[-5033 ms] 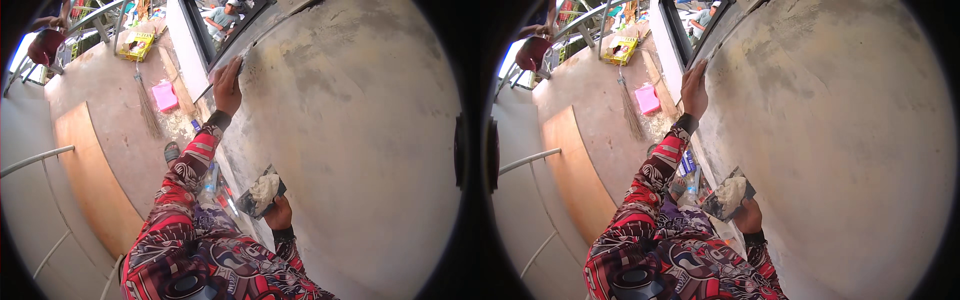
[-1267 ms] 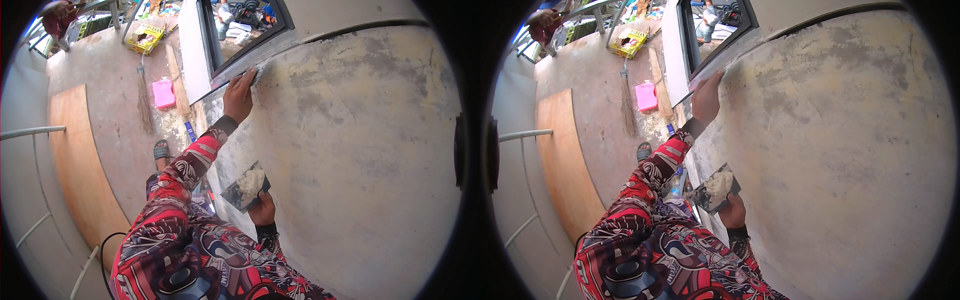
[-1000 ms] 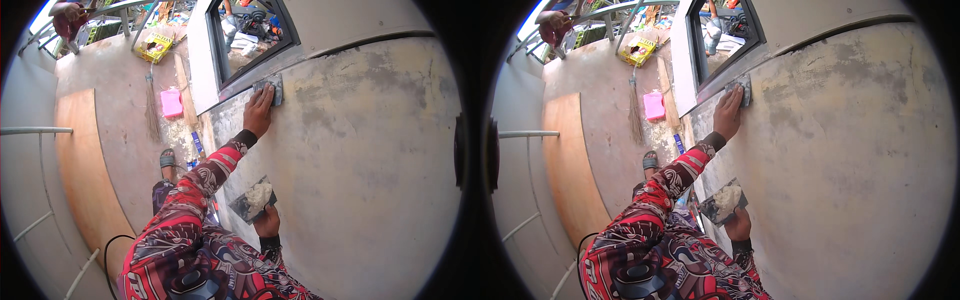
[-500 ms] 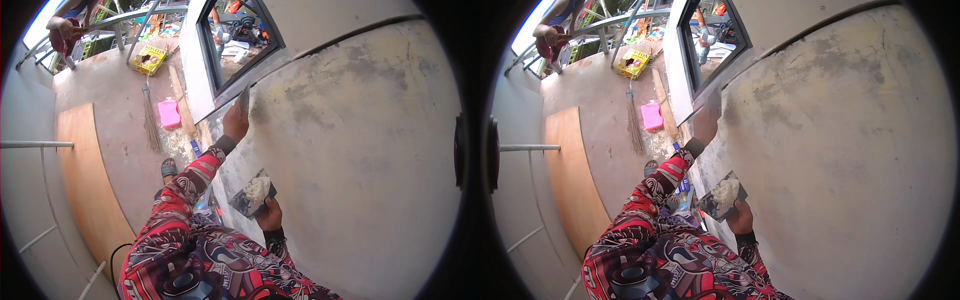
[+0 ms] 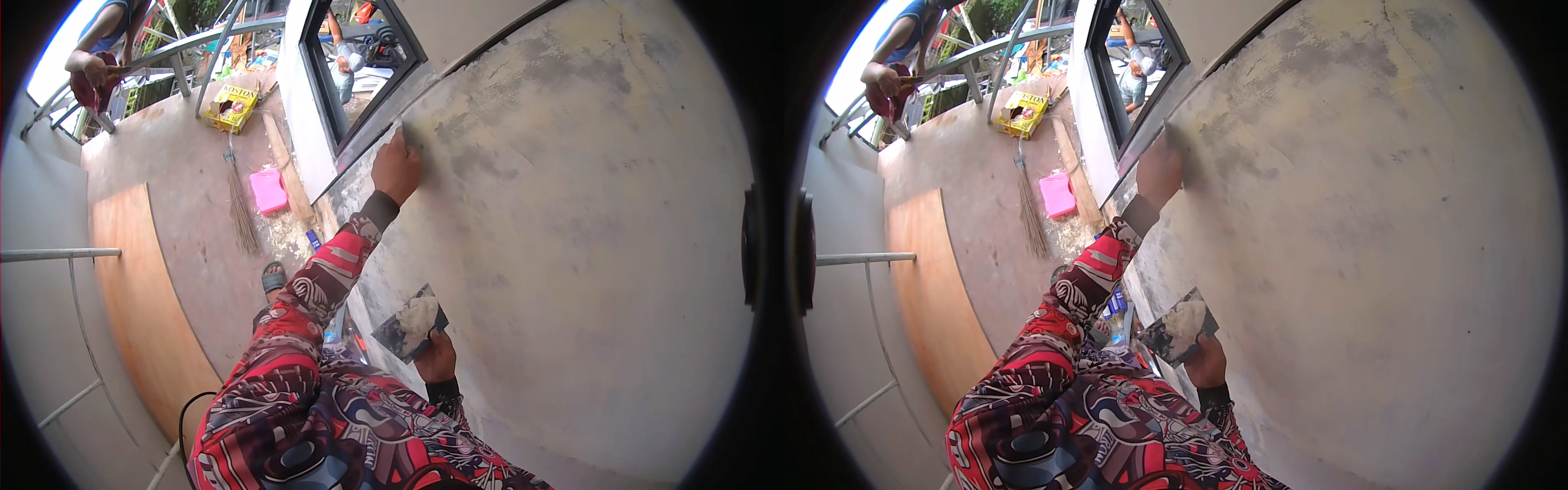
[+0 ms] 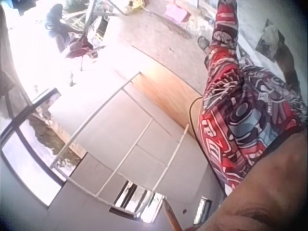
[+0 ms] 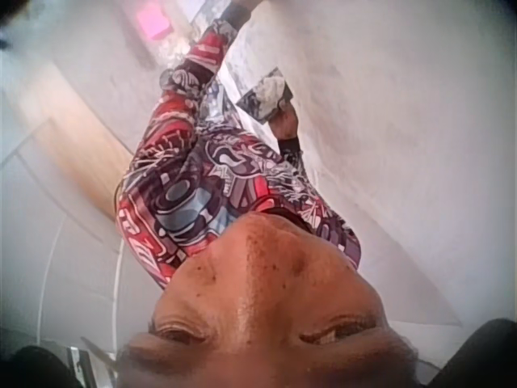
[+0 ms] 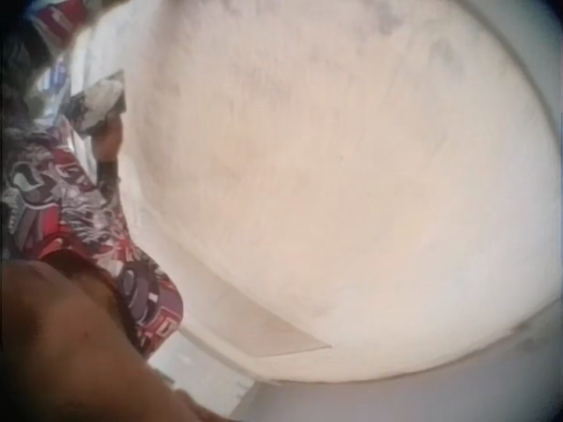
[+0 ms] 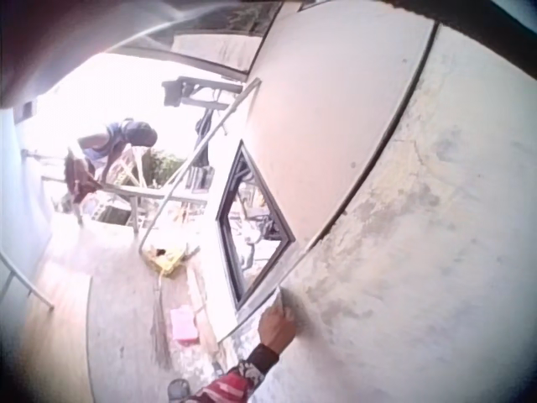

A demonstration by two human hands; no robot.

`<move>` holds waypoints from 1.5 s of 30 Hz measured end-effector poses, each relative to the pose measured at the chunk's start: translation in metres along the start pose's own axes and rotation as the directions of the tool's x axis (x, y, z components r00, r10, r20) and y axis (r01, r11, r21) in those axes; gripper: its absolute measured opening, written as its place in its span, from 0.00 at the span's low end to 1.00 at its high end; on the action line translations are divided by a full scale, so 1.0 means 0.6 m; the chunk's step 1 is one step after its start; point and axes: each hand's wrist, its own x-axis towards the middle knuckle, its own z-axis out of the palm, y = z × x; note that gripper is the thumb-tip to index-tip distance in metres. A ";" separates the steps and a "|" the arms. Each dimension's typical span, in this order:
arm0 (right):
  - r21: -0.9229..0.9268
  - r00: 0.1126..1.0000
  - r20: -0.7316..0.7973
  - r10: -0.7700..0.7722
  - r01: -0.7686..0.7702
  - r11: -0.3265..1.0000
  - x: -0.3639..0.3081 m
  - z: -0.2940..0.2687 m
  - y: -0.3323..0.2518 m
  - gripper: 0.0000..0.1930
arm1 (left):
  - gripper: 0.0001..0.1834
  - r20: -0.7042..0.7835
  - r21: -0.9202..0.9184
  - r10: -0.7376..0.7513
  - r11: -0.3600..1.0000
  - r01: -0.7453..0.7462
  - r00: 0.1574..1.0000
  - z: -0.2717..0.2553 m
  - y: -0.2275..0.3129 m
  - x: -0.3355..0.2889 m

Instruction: The person scoops putty onto putty knives, mixes the compound between the blades, and applies and smooths it onto the wall around a window frame using a putty knife.

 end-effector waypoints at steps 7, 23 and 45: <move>0.011 1.000 0.006 -0.027 0.027 1.000 -0.054 -0.066 -0.001 0.27 | 0.23 -0.016 -0.086 0.107 0.990 -0.108 0.994 -0.016 0.132 -0.043; 0.031 0.998 0.070 0.002 -0.004 1.000 -0.156 -0.132 -0.001 0.29 | 0.15 0.331 -0.719 -0.316 0.526 0.454 0.889 -0.125 -0.119 -0.361; -0.040 0.990 0.143 0.009 -0.003 0.999 -0.208 -0.368 -0.039 0.12 | 0.25 0.631 0.407 0.426 0.529 -0.745 0.648 -0.089 0.124 -0.852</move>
